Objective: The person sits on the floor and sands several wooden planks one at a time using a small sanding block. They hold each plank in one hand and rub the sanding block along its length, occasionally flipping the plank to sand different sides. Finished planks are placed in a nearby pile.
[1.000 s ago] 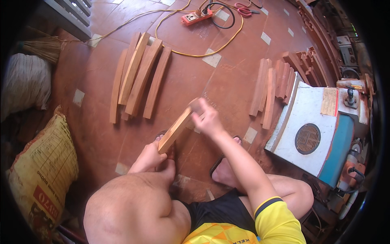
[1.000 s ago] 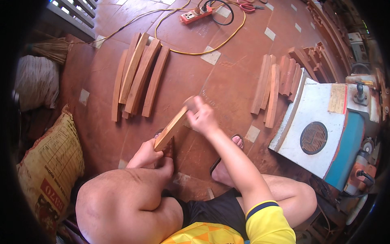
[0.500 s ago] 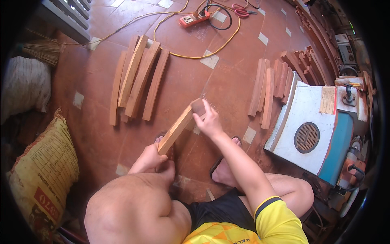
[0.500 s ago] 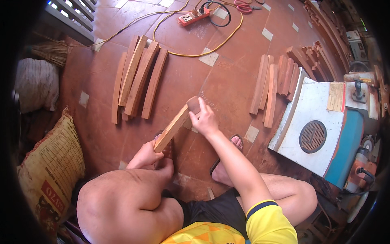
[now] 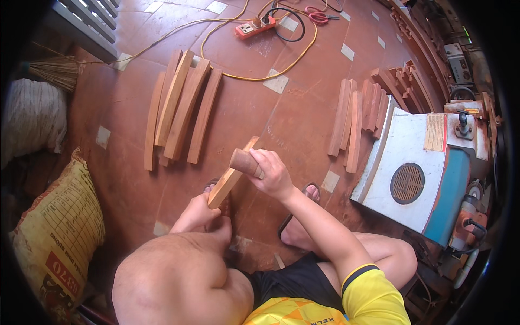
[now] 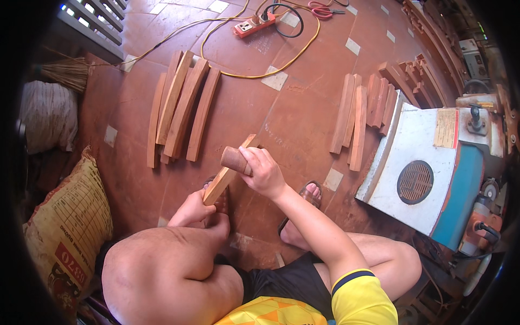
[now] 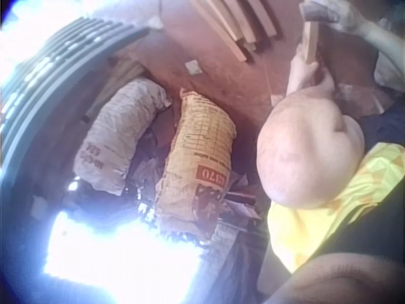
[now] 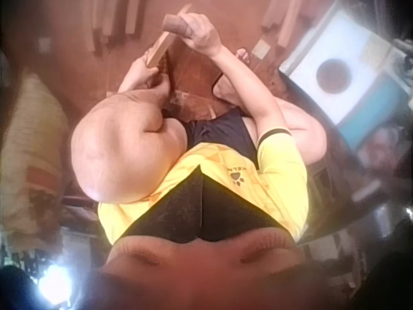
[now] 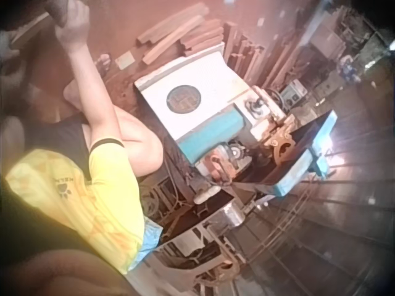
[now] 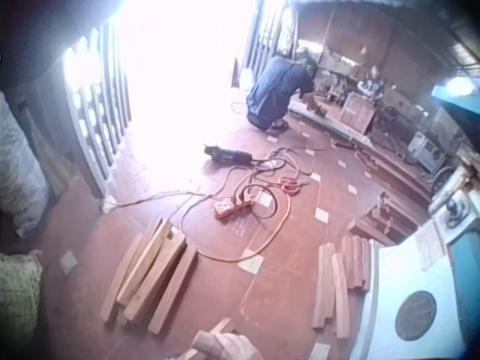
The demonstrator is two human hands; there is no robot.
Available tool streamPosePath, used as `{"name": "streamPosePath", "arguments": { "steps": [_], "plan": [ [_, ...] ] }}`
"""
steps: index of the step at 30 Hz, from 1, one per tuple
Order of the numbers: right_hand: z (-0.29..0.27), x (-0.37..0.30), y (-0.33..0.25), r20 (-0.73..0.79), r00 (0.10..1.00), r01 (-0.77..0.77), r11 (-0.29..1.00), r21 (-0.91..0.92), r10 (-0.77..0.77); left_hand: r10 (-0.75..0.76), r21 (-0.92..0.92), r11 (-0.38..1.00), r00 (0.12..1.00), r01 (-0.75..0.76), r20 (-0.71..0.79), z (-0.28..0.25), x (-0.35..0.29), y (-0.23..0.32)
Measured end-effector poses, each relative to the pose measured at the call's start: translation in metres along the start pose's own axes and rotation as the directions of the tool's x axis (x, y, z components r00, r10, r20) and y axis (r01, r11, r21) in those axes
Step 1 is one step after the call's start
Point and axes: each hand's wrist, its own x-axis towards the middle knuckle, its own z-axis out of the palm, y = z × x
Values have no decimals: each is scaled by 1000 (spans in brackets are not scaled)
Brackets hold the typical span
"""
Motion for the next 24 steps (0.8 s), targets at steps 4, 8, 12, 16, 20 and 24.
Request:
{"name": "streamPosePath", "arguments": {
  "steps": [4,8,12,16,20,24],
  "plan": [
    [3,-3,10,15,992,-127,991,-36,128,27,-16,1000,1000,-27,-17,3,4,-8],
    [7,-12,50,42,913,-401,912,-87,406,45,-1,999,999,-45,-15,3,4,-4],
    [16,-14,65,40,868,-491,867,-84,495,32,-15,999,999,-32,9,4,6,-4],
    [43,-38,21,188,972,-135,990,-42,140,23,-42,999,1000,-23,6,5,9,-14],
    [28,-32,16,406,911,-37,994,-100,75,-17,-62,998,1000,17,0,3,0,0],
    [29,-16,59,80,888,-434,882,-183,454,5,-34,999,1000,-5,12,5,7,-7]
  ]
}}
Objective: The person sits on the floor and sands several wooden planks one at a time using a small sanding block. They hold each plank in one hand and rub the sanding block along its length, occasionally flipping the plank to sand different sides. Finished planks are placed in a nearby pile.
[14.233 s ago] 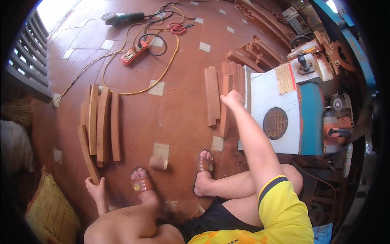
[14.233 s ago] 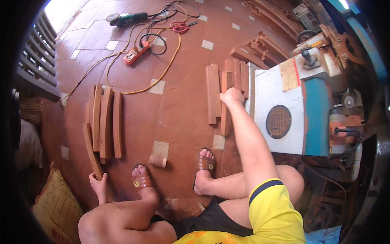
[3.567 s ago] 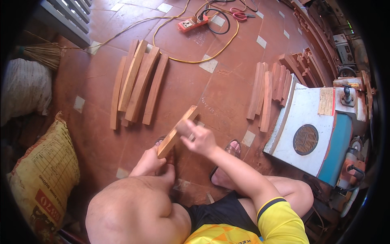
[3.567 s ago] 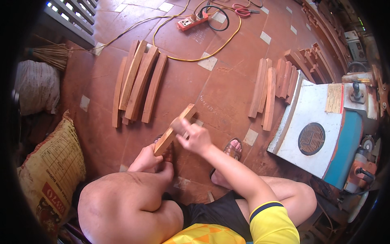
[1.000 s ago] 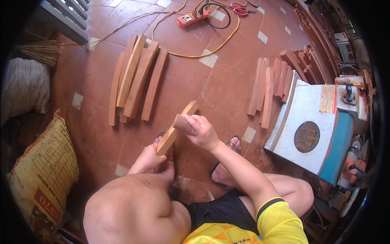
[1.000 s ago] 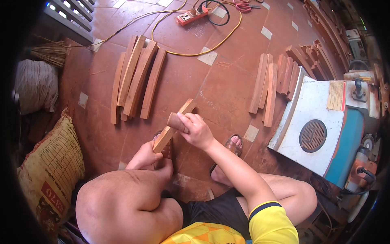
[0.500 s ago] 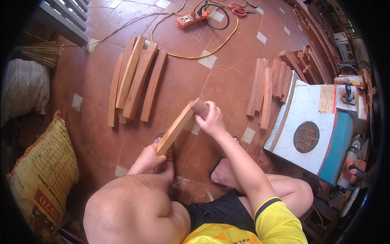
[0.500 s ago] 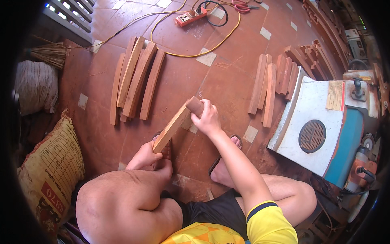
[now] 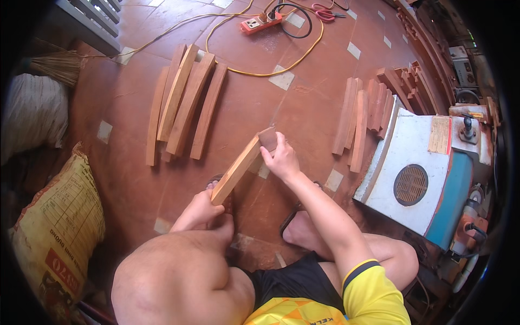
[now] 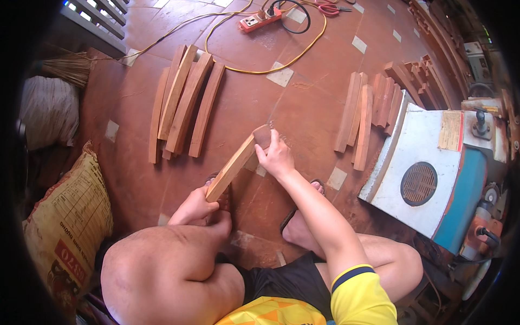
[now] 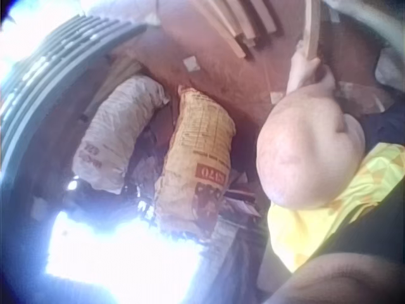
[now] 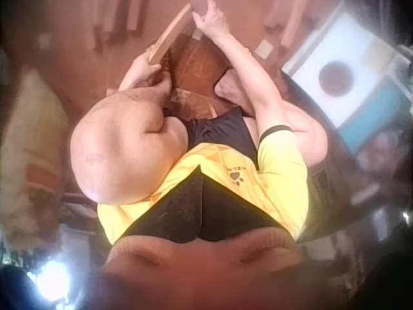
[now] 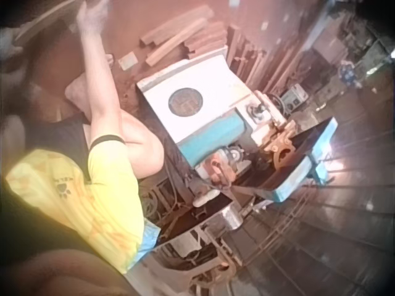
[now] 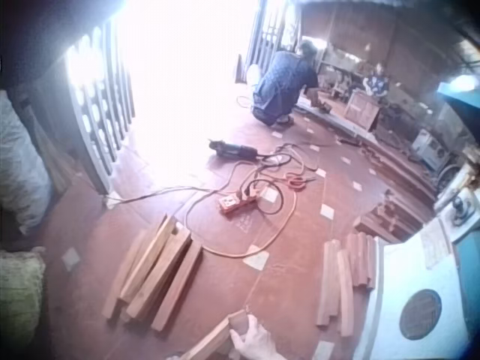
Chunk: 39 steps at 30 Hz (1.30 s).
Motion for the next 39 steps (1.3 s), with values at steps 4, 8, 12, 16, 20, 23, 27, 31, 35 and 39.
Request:
{"name": "streamPosePath", "arguments": {
  "steps": [4,8,12,16,20,23,27,31,35,39],
  "plan": [
    [3,-44,-40,162,897,393,909,138,-412,-17,-10,1000,1000,17,-2,-2,-4,2],
    [-4,-22,-37,160,936,301,948,100,-314,-1,-3,1000,1000,1,-6,-3,-3,1],
    [-4,3,-20,54,995,-88,993,77,84,-27,29,999,1000,27,11,-4,-6,15],
    [-3,-48,-64,321,888,277,941,193,-328,-40,-18,999,999,40,2,-3,-8,7],
    [-2,-15,-38,55,972,210,950,229,-228,-34,-21,999,999,34,15,-5,-10,13],
    [-5,5,-19,-30,998,-41,989,139,46,27,60,998,998,-24,-58,0,-3,5],
    [-9,-36,-54,251,919,266,948,175,-304,-29,18,999,1000,29,8,-5,-6,8],
    [-15,-17,-42,205,957,180,973,144,-208,13,-6,1000,1000,-13,-25,-1,-7,3],
    [-8,12,-10,-20,992,-119,988,97,121,-22,26,999,1000,21,15,-1,3,1],
    [-1,-43,-57,192,926,280,932,232,-326,-44,17,999,999,44,-10,-5,-9,11]
  ]
}}
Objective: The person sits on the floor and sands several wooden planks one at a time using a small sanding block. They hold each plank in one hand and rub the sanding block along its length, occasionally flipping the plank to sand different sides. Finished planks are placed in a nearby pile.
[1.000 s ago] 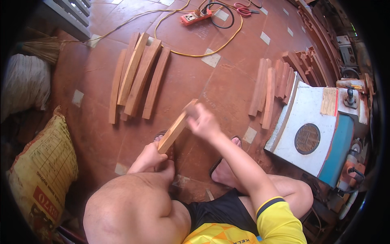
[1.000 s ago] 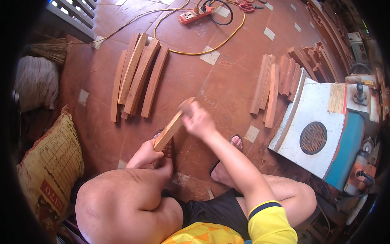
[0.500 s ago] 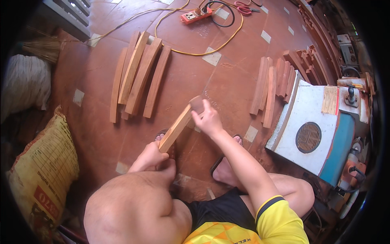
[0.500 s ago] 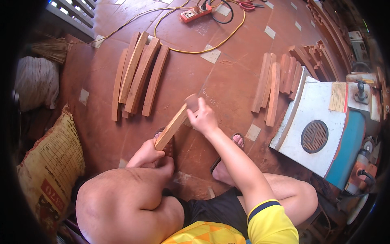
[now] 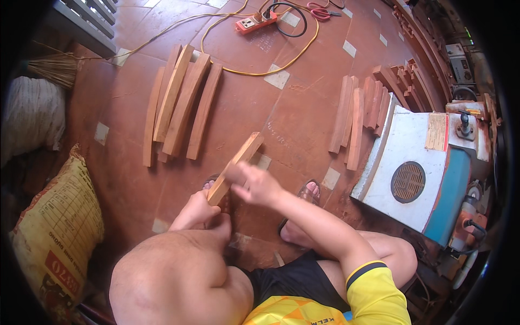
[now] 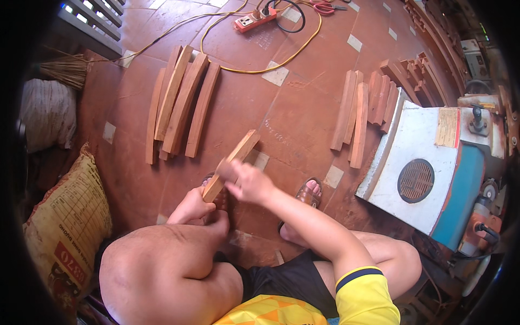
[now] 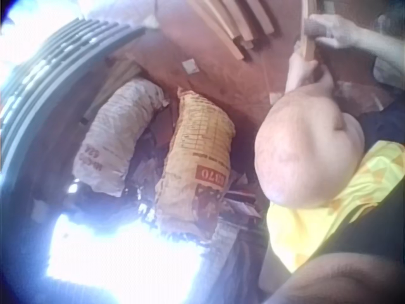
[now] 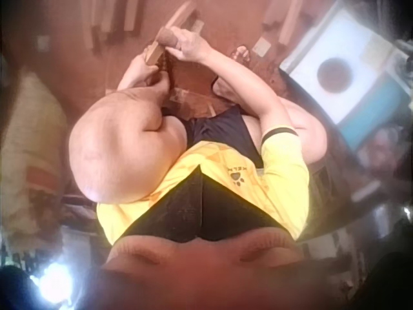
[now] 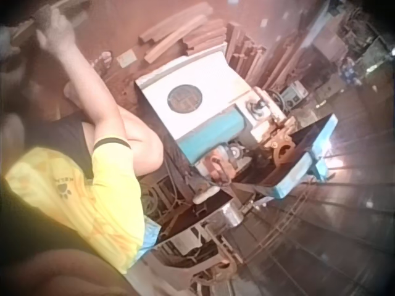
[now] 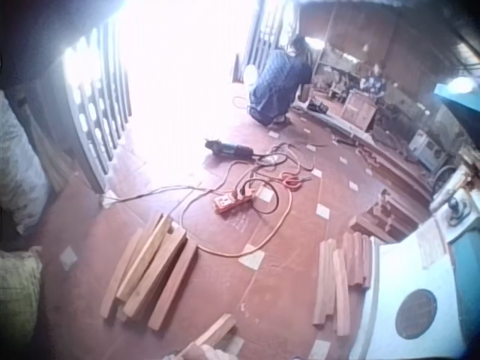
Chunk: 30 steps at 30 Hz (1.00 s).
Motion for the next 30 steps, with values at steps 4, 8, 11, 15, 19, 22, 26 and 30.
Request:
{"name": "streamPosePath", "arguments": {
  "steps": [4,8,11,15,19,22,26,30],
  "plan": [
    [-16,15,26,-73,997,-42,997,-62,37,2,-38,999,1000,-1,25,1,-3,5],
    [-8,20,45,-278,945,-196,978,-66,171,93,-285,958,976,-33,199,7,12,-19],
    [-3,-5,-12,144,989,-34,999,1,34,104,-407,913,962,8,252,11,26,-45],
    [-21,4,15,74,997,-5,998,-59,9,130,-423,906,962,-16,240,19,24,-36],
    [-39,33,54,-91,866,-500,857,-124,492,102,-377,926,961,3,256,11,15,-21],
    [-15,8,14,23,996,-86,995,-50,88,45,-389,918,950,84,310,0,14,-15],
    [-10,-8,4,82,993,82,997,3,-82,150,-488,873,960,-16,236,16,22,-34],
    [-26,22,52,-212,927,-329,943,-57,311,151,-397,916,961,-48,233,16,18,-25]
  ]
}}
